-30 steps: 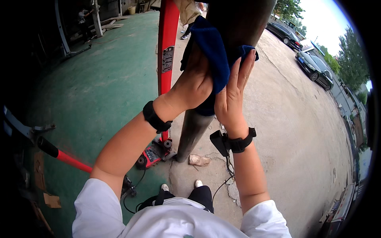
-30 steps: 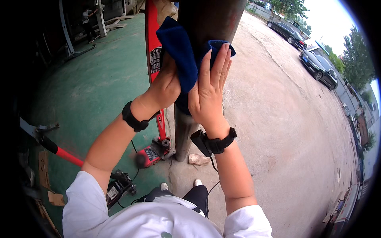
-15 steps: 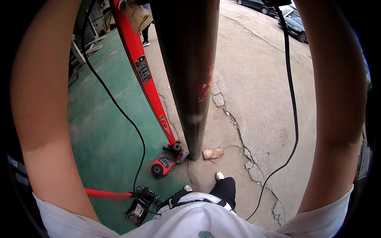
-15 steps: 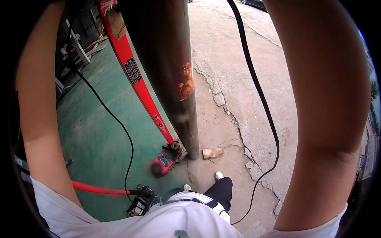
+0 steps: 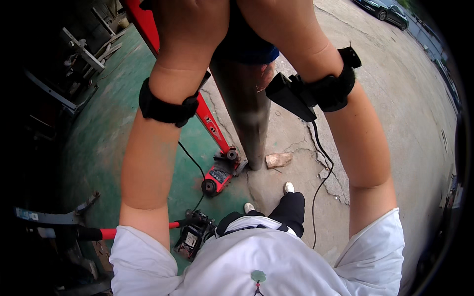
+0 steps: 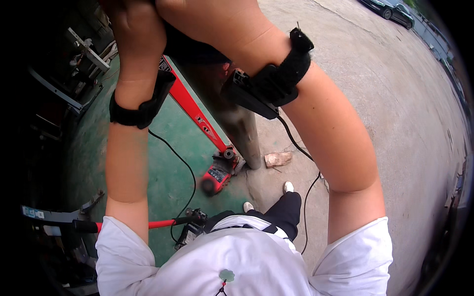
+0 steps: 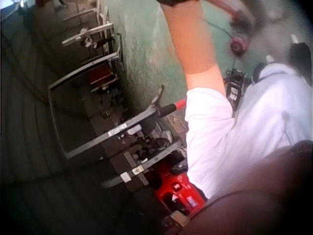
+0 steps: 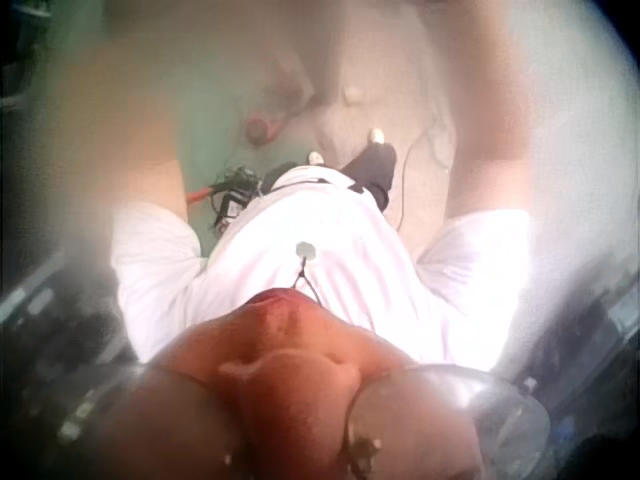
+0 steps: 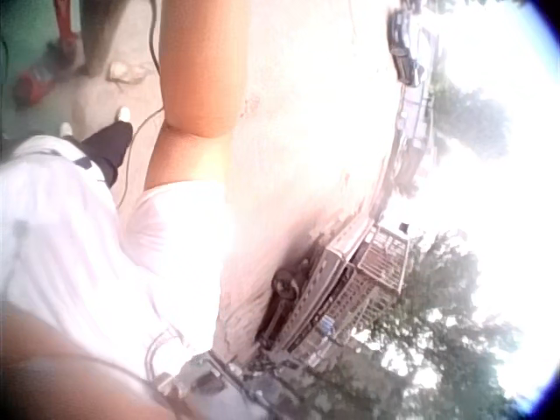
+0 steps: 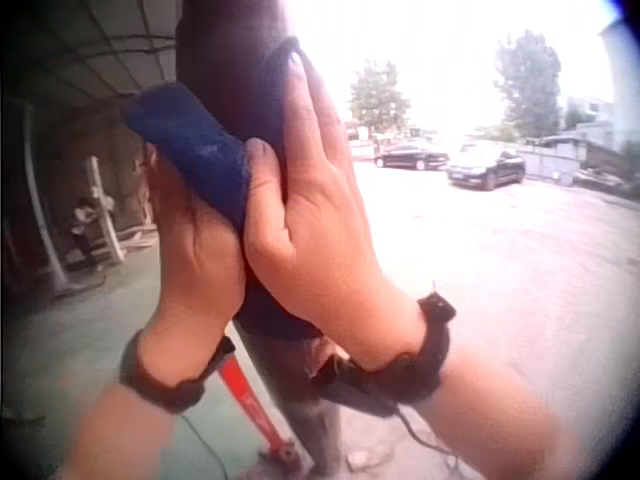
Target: The person wipes down a metal pillar and then the rear window, body panels, and tail light of a red car using a blue cloth.
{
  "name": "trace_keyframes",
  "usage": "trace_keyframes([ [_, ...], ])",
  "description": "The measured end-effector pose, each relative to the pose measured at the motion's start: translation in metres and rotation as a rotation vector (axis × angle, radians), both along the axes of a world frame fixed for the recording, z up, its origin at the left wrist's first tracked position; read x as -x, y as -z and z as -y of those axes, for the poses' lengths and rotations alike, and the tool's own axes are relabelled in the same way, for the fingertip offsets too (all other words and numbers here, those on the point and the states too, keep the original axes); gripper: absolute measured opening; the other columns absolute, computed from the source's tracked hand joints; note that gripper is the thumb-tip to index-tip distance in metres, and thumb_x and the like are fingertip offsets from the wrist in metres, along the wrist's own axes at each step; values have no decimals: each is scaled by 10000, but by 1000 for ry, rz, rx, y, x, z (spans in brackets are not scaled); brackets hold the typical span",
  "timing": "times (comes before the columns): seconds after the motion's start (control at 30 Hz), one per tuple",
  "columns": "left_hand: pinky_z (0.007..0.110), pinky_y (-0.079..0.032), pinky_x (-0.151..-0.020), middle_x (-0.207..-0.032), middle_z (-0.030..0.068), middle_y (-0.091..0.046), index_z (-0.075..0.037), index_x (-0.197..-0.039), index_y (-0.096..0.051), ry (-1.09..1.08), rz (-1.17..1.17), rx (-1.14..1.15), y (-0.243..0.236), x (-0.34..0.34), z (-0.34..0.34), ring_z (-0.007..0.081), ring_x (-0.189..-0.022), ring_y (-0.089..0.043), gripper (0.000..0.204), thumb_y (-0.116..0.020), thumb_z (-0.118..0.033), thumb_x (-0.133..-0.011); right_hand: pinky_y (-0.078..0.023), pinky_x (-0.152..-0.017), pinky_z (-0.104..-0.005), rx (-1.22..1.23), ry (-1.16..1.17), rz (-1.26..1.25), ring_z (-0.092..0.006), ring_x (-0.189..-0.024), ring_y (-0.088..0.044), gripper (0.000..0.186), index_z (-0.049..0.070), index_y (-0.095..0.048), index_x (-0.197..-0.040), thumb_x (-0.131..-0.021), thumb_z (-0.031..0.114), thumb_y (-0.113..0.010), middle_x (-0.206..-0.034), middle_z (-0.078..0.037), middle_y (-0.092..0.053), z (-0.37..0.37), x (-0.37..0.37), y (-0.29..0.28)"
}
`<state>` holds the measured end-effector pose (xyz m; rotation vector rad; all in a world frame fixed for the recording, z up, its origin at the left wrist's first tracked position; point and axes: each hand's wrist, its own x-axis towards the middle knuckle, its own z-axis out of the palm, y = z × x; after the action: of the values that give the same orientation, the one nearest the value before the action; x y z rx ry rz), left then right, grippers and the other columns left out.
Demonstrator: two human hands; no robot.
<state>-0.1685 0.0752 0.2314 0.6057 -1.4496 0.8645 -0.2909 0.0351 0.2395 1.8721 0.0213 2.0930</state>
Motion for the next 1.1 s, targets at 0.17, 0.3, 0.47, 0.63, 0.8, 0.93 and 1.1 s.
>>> trace_keyframes([
  [0.17, 427, -272, -1055, -1284, 216, -444, 34, -1275, -408, 151, -78, -273, 110, 22, -20, 364, -1206, -409, 471, -512, -267, -928, -212, -1124, -468, -366, 3, -96, -485, -1366, -235, 572, -96, -243, -1426, -919, 105, -418, -1462, -345, -220, -30, 16, 122],
  [0.3, 433, -342, -997, -1216, 221, -524, -10, -1172, -547, 142, -85, -437, 192, 17, -28, 408, -1172, -452, 488, -555, -391, -867, -276, -1106, -436, -440, 20, 4, -441, -1351, -322, 555, -66, -341, -1405, -881, 98, -420, -1452, -298, -320, -47, 4, 194],
  [0.47, 390, -401, -978, -1278, 143, -519, -5, -1293, -449, 331, -65, -773, 277, 8, -31, 293, -1153, -525, 531, -588, -314, -884, -266, -1102, -494, -559, 73, 11, -485, -1333, -319, 608, -82, -314, -1407, -847, 122, -434, -1438, -341, -296, -52, 7, 277],
  [0.63, 354, -445, -947, -1231, 99, -590, -15, -1260, -524, 280, -57, -944, 357, 2, -40, 251, -1112, -578, 470, -562, -326, -910, -262, -1098, -514, -726, 43, -25, -501, -1325, -313, 651, -57, -267, -1426, -864, 214, -451, -1432, -340, -299, -59, 4, 352],
  [0.8, 386, -434, -926, -1141, 133, -616, -21, -1175, -574, 332, -329, -1060, 405, 21, -57, 299, -1065, -580, 441, -581, -352, -883, -270, -1093, -506, -826, 7, -45, -491, -1308, -340, 656, -69, -242, -1425, -893, 271, -421, -1420, -333, -322, -62, 8, 405],
  [0.93, 459, -411, -921, -1136, 192, -603, -13, -1137, -586, 95, -206, -1089, 432, 15, -65, 392, -1056, -550, 374, -518, -295, -901, -304, -1076, -446, -1069, -61, -67, -444, -1285, -386, 632, -93, -257, -1404, -932, 316, -360, -1390, -305, -377, -65, 14, 439],
  [1.1, 450, -361, -987, -1234, 227, -538, 27, -1202, -530, 45, -69, -1145, 429, 9, -74, 430, -1131, -485, 370, -446, -219, -937, -317, -1063, -394, -1240, 22, -74, -410, -1254, -423, 573, -89, -274, -1396, -977, 302, -293, -1365, -274, -420, -73, 10, 439],
])
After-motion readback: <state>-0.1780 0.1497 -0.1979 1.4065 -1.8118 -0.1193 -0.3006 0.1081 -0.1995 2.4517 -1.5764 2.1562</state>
